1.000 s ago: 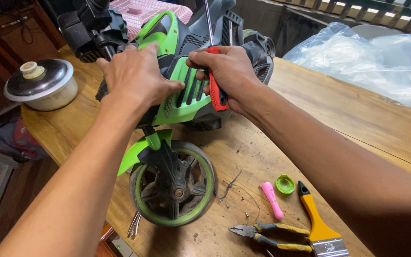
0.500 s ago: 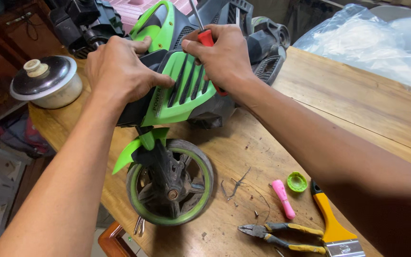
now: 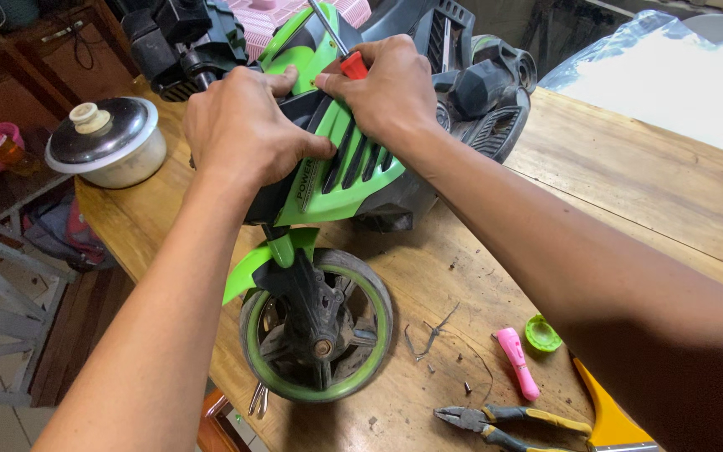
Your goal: The person uses a red-handled screwdriver to remove screws from the front body panel of a green and black toy motorcycle. They then detach the front fender and continue to unscrew fasteners from the front assembly, placing removed screws on the table.
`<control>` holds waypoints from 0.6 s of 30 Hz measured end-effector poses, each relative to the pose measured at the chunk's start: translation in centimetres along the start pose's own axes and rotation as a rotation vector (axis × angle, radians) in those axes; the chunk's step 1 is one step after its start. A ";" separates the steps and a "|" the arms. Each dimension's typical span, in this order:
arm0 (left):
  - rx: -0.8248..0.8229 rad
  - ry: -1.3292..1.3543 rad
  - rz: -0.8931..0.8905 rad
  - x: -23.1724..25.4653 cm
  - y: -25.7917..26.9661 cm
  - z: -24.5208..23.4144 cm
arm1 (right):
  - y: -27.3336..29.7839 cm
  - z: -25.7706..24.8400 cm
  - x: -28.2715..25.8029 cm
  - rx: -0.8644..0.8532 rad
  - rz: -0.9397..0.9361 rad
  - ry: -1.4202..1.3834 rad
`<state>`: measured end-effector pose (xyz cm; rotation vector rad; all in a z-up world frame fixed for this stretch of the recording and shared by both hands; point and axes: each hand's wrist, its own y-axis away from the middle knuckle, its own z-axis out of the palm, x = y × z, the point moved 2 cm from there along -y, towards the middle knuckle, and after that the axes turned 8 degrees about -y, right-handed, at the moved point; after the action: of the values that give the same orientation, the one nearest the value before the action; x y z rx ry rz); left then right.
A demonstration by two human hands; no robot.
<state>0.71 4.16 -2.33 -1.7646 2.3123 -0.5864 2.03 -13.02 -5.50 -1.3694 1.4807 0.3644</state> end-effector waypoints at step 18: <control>-0.068 0.033 -0.078 0.6 0.4 -0.6 | -0.4 0.1 -0.5 -0.045 0.068 -0.018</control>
<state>-0.02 3.84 -1.87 -1.8971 2.3204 -0.5593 2.34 -12.83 -4.94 -1.3498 1.5144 0.4543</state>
